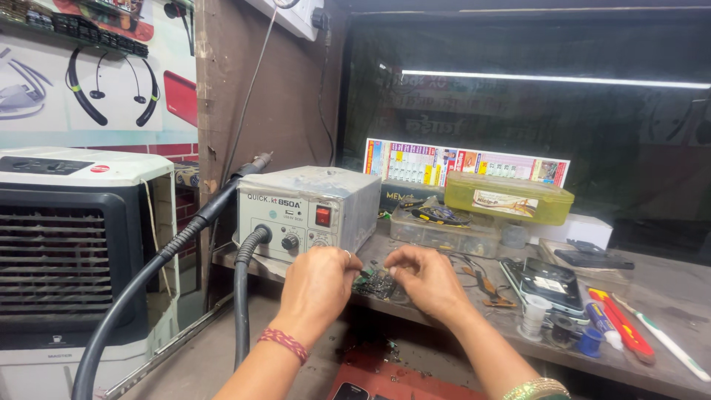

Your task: The person disassembles a small electronic device, likely a mobile phone, on a cluttered workbench. They remove components from the circuit board, sort them, and handle various small parts and tools throughout the process.

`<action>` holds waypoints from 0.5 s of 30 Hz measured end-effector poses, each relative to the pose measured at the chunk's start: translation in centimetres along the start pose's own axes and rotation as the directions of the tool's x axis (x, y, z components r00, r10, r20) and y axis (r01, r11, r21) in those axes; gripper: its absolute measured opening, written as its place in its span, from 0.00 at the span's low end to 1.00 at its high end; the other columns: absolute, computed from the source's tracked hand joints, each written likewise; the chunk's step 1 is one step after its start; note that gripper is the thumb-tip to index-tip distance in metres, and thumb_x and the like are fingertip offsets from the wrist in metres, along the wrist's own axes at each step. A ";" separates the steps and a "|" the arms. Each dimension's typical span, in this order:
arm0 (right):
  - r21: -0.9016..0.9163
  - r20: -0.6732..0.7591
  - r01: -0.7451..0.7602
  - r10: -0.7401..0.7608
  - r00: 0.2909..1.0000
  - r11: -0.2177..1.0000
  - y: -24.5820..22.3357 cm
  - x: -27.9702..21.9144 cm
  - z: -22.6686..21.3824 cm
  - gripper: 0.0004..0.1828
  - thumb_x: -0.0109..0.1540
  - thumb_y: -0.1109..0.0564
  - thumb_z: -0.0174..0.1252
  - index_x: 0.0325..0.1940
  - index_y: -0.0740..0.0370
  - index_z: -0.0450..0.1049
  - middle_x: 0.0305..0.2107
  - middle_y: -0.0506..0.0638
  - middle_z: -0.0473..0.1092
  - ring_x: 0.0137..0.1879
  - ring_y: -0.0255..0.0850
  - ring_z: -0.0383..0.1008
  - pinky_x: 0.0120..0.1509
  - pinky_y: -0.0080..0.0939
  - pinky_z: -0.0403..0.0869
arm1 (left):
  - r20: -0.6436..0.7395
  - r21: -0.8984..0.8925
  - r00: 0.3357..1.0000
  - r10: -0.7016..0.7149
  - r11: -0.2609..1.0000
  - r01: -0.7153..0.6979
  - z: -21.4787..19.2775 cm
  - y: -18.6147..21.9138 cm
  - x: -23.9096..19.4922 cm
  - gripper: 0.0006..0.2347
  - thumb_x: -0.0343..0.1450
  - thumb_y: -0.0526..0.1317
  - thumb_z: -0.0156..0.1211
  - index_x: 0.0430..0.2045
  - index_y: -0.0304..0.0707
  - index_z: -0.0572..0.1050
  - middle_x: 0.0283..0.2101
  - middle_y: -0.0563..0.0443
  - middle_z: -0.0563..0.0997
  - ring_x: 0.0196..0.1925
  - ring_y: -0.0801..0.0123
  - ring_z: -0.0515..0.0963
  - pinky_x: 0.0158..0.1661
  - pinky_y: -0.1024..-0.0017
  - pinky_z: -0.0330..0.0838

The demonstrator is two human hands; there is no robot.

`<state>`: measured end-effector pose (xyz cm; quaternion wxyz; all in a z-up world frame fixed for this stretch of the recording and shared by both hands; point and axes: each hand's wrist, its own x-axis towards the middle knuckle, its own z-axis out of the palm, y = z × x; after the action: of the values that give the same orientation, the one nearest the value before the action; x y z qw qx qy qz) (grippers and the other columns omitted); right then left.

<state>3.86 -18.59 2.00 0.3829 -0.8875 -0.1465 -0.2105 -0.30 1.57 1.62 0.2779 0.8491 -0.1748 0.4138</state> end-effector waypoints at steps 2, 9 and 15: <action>0.045 -0.025 -0.046 0.047 0.999 0.998 0.8 0.1 0.5 0.08 0.59 0.58 0.63 0.42 0.57 0.82 0.24 0.48 0.78 0.31 0.33 0.73 0.41 0.39 0.74 | -0.066 -0.024 0.996 0.065 0.997 -0.067 0.8 -0.5 0.1 0.04 0.62 0.35 0.68 0.26 0.44 0.85 0.31 0.45 0.84 0.37 0.50 0.83 0.38 0.56 0.76; 0.187 0.023 -0.031 0.027 0.999 0.982 2.9 0.8 0.9 0.09 0.59 0.58 0.64 0.42 0.59 0.82 0.27 0.46 0.77 0.34 0.31 0.72 0.43 0.37 0.73 | -0.080 -0.016 0.994 0.072 0.997 -0.074 1.8 -0.9 0.1 0.03 0.61 0.35 0.68 0.24 0.43 0.85 0.32 0.48 0.85 0.36 0.50 0.83 0.37 0.56 0.76; 0.179 0.042 -0.031 0.024 0.999 0.983 3.5 0.9 1.1 0.08 0.59 0.58 0.64 0.41 0.60 0.82 0.31 0.45 0.79 0.39 0.30 0.76 0.48 0.35 0.75 | 0.039 0.026 0.999 -0.002 1.000 0.001 1.9 -1.2 -0.5 0.05 0.64 0.36 0.65 0.28 0.47 0.86 0.31 0.43 0.85 0.35 0.48 0.83 0.37 0.55 0.76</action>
<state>6.43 -19.96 -0.37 0.4612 -0.8553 -0.1602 -0.1734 1.16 1.36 -0.11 0.2637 0.8606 -0.1741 0.3994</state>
